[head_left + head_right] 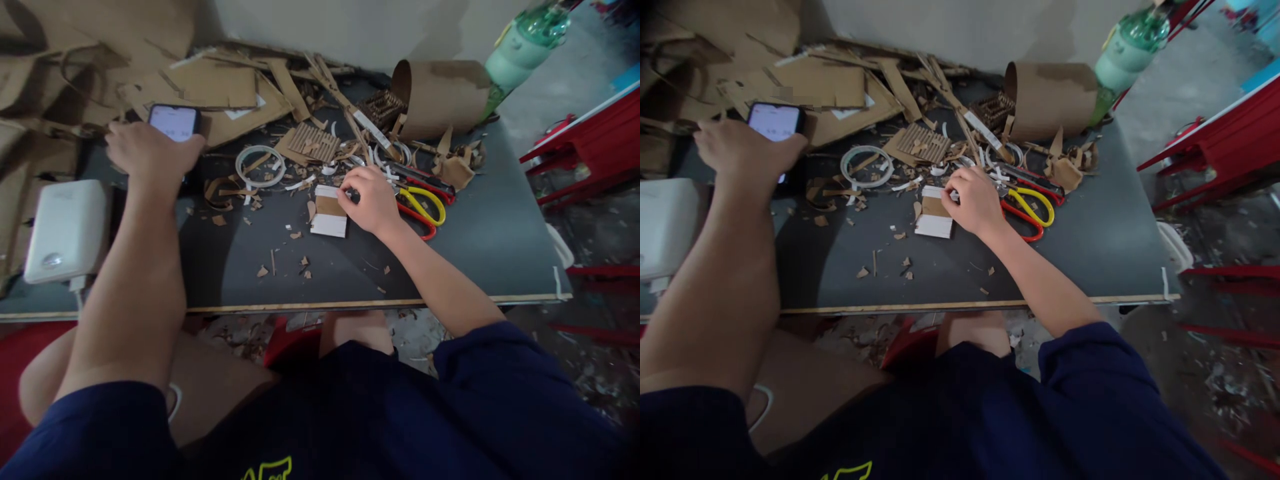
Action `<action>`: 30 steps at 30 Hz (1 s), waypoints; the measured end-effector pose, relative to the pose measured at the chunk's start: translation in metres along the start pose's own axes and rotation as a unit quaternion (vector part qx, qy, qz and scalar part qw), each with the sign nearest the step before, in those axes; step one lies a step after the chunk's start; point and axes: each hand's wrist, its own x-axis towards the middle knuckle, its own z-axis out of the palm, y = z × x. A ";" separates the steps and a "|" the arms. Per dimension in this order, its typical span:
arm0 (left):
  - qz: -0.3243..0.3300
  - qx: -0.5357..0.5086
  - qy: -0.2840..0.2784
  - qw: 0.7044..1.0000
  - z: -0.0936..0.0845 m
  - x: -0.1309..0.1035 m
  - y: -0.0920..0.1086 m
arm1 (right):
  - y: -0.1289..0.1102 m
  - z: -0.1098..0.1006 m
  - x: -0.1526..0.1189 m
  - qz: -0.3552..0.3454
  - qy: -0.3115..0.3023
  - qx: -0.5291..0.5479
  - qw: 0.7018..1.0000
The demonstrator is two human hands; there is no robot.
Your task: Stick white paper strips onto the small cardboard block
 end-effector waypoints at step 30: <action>0.525 -0.179 -0.057 0.830 0.039 -0.074 0.054 | 0.007 -0.008 0.003 -0.001 -0.067 -0.010 0.998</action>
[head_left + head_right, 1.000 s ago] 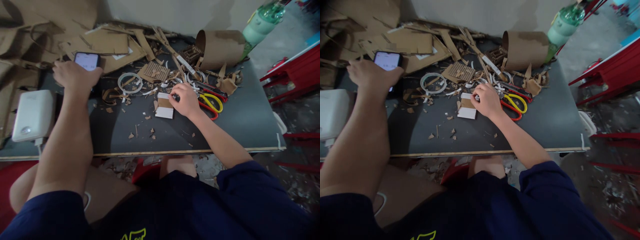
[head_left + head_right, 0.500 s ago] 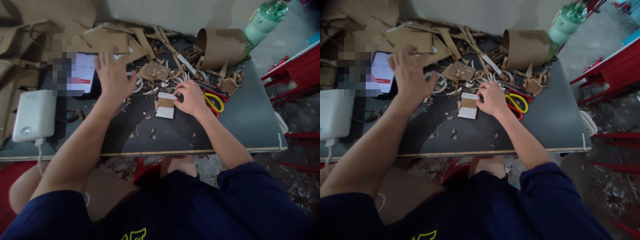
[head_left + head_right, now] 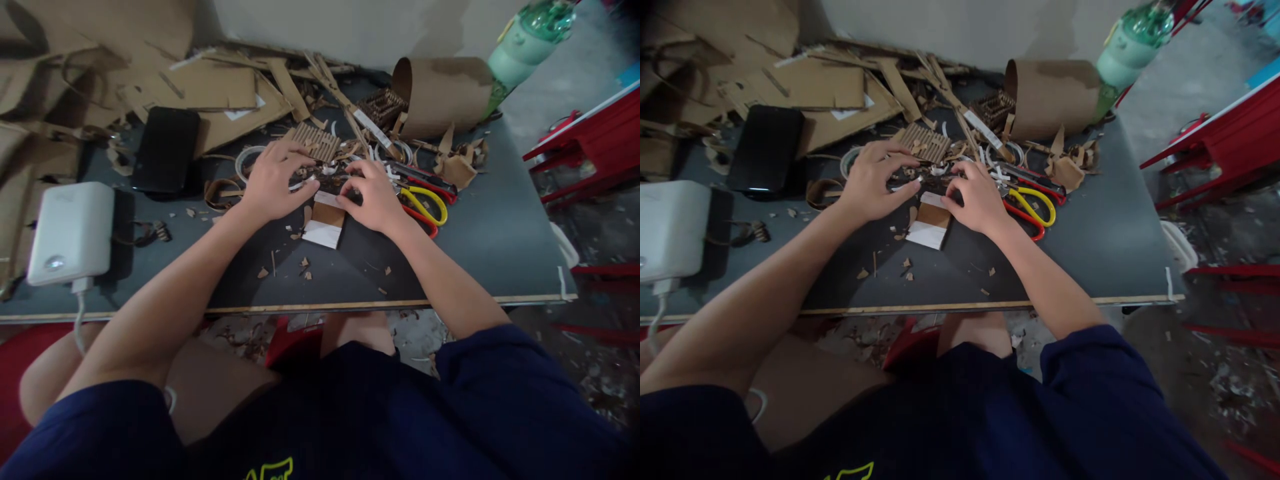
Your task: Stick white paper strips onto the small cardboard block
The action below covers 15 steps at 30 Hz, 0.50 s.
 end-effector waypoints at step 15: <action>0.085 -0.122 -0.118 0.982 -0.018 0.005 -0.020 | -0.006 -0.005 -0.002 -0.059 -0.065 0.005 0.996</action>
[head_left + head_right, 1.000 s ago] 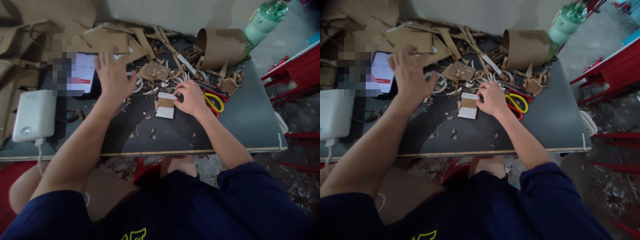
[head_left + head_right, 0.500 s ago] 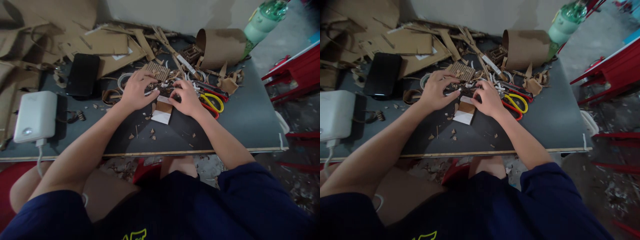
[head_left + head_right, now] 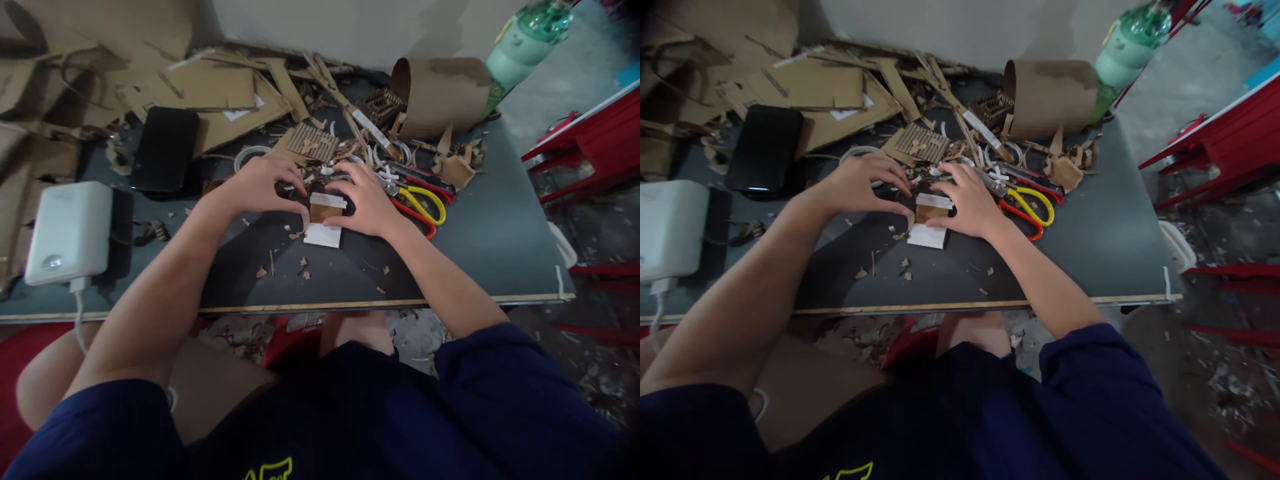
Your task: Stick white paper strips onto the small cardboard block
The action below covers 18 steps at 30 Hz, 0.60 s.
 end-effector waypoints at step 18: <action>-0.039 0.041 0.066 0.996 0.001 0.000 -0.003 | -0.003 -0.001 -0.004 -0.056 -0.092 0.042 0.993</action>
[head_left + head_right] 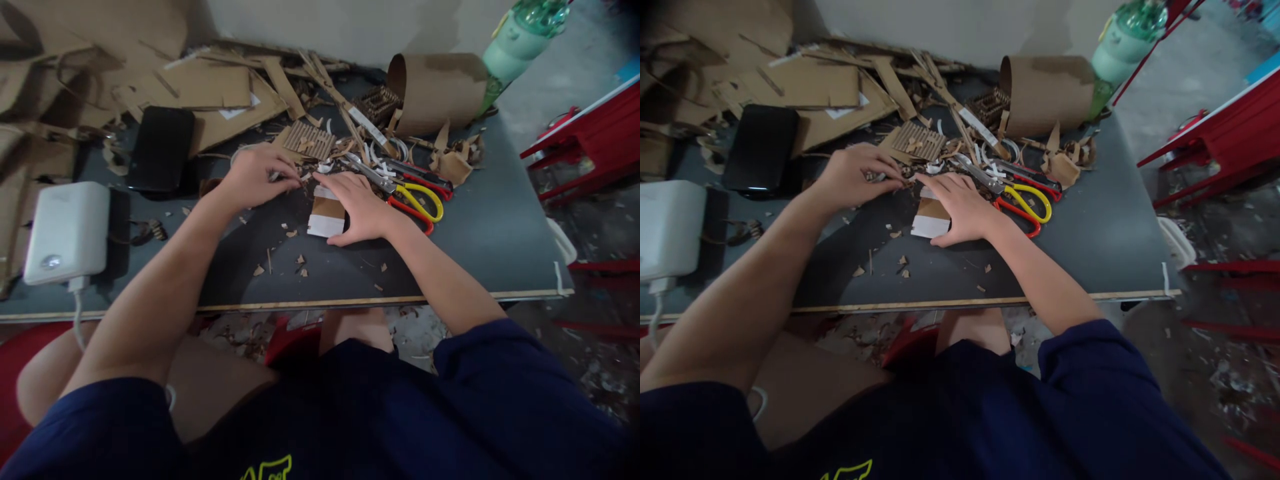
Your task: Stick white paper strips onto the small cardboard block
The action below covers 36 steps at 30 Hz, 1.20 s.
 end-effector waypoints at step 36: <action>-0.534 0.274 0.098 0.794 -0.057 -0.032 -0.045 | 0.011 0.005 -0.001 0.013 -0.016 0.005 1.000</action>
